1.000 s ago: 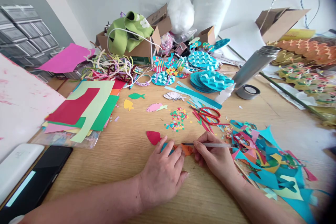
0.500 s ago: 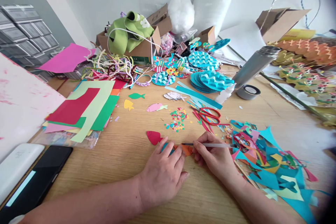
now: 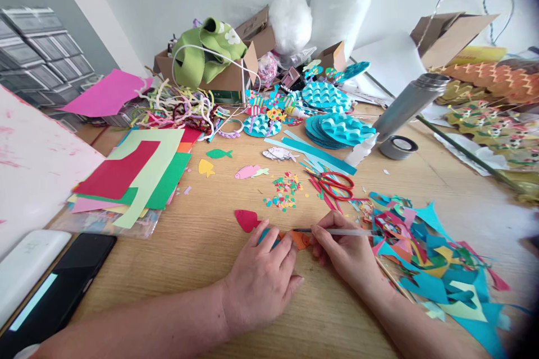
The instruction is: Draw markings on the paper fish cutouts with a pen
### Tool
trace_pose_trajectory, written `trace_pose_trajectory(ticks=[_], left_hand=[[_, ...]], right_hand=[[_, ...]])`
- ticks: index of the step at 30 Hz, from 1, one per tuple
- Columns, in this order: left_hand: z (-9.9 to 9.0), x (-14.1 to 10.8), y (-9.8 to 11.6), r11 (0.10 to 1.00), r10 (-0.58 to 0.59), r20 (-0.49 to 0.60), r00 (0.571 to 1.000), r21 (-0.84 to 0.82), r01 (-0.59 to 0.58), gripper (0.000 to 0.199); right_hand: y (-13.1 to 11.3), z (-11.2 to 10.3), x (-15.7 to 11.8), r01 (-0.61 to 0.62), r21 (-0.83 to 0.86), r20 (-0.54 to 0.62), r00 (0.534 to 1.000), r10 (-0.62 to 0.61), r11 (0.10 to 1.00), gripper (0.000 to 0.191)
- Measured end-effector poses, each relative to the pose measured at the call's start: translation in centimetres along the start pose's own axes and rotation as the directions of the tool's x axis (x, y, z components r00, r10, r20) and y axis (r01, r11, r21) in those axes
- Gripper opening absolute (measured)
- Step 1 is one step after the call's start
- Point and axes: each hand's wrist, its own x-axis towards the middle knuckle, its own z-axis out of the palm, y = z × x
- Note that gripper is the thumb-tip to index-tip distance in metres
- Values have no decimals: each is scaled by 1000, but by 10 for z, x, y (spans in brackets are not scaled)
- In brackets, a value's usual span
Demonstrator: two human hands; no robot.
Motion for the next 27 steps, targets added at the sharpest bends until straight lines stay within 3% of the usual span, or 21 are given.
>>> trace_pose_trajectory(ticks=[27], left_hand=[[1, -1, 0, 1000, 3, -8, 1000, 5, -3, 44]], right_hand=[[0, -1, 0, -5, 7, 6, 1000, 5, 1000, 36]])
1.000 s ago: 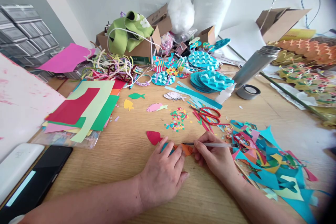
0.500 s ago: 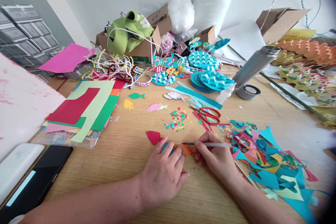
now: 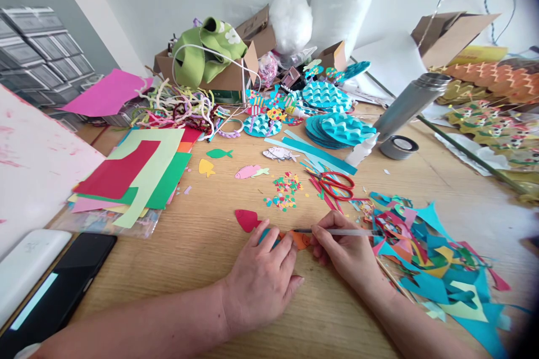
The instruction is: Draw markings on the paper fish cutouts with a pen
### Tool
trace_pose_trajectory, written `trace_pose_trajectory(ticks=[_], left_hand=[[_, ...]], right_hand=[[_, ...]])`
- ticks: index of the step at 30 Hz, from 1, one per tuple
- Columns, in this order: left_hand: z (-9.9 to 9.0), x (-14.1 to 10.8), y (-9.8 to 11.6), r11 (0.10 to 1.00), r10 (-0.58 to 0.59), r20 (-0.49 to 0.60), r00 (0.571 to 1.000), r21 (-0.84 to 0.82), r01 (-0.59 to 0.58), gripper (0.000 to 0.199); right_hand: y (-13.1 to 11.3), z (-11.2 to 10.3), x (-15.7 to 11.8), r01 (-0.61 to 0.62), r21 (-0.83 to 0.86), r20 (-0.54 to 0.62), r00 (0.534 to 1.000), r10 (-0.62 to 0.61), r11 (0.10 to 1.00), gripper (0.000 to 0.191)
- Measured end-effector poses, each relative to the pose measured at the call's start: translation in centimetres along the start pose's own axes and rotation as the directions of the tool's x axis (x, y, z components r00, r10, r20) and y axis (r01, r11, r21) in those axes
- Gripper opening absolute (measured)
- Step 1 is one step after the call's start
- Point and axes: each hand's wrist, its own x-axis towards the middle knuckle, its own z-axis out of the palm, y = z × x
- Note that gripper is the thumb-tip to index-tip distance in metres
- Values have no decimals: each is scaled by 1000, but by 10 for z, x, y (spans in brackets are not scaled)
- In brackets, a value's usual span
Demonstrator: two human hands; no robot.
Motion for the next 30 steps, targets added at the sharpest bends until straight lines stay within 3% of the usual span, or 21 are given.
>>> trace_pose_trajectory(ticks=[30], left_hand=[[0, 0, 0, 1000, -7, 6, 1000, -13, 7, 45]], right_hand=[[0, 0, 0, -21, 5, -38, 999, 21, 1000, 37]])
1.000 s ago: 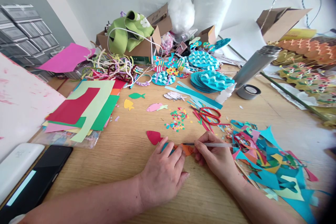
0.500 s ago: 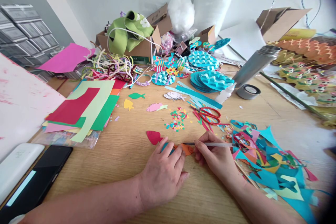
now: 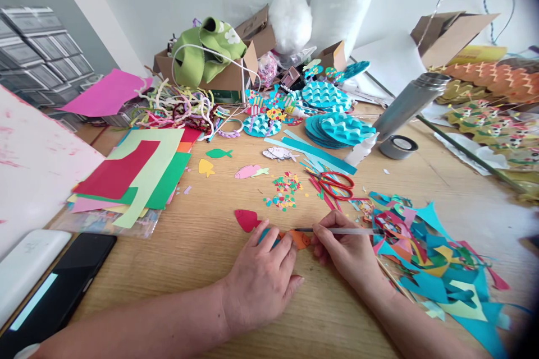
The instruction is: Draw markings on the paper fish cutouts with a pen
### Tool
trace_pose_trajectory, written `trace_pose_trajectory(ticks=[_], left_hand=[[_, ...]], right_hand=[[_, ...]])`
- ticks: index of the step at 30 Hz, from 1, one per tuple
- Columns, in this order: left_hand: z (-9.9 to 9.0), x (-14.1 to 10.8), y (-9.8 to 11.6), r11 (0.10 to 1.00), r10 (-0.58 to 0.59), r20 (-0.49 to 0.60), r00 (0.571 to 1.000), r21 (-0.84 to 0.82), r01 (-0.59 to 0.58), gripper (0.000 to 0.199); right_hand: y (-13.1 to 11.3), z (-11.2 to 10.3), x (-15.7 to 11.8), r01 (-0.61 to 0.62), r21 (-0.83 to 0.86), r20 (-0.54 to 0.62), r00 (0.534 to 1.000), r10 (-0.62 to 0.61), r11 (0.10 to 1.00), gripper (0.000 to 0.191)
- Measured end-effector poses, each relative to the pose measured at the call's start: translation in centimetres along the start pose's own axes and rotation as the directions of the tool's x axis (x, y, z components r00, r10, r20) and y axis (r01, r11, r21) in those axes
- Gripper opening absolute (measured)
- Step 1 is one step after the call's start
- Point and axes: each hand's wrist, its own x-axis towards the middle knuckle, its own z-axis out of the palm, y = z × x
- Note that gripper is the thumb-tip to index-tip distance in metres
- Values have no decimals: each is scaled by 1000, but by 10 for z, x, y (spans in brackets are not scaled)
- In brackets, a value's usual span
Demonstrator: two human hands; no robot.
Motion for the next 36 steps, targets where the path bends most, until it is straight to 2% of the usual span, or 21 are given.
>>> trace_pose_trajectory(ticks=[11, 27, 36], left_hand=[[-2, 0, 1, 1000, 0, 14, 1000, -5, 0, 45], [-1, 0, 0, 1000, 3, -2, 1000, 5, -3, 44], [-1, 0, 1, 1000, 0, -6, 1000, 7, 0, 44]], right_hand=[[0, -1, 0, -8, -10, 27, 1000, 8, 1000, 37], [-3, 1, 0, -16, -20, -12, 1000, 16, 1000, 39], [-3, 0, -1, -4, -14, 8, 1000, 4, 1000, 38]])
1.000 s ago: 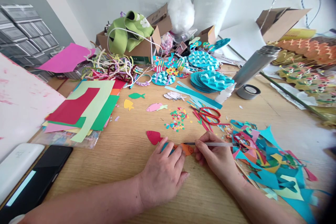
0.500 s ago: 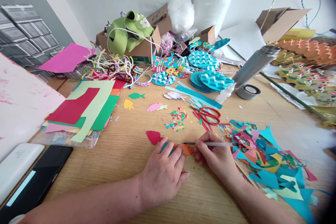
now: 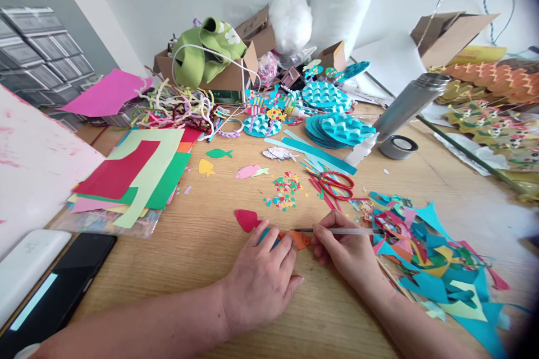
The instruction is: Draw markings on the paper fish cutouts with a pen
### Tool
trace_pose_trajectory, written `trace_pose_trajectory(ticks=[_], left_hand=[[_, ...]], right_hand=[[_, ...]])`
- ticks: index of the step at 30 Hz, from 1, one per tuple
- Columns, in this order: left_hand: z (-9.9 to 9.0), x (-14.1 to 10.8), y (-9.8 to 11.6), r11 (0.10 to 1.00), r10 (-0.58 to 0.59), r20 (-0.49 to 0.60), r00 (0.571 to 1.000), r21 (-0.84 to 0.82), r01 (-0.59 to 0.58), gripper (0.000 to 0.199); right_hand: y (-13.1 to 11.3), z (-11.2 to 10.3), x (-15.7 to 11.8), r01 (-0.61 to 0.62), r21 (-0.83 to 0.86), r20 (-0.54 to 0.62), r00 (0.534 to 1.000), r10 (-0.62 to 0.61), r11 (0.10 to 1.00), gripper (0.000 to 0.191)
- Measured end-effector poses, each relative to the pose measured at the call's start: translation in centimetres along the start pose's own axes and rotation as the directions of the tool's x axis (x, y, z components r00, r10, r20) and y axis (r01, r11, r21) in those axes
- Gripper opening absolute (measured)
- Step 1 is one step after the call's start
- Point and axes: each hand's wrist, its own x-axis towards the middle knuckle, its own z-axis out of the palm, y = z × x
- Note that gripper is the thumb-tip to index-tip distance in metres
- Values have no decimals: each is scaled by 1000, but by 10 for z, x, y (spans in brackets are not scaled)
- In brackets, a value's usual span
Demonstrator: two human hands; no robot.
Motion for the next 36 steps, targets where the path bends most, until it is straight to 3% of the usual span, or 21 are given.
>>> trace_pose_trajectory(ticks=[36], left_hand=[[3, -2, -1, 1000, 5, -3, 1000, -6, -5, 45]], right_hand=[[2, 0, 1, 9, 10, -40, 999, -8, 1000, 32]])
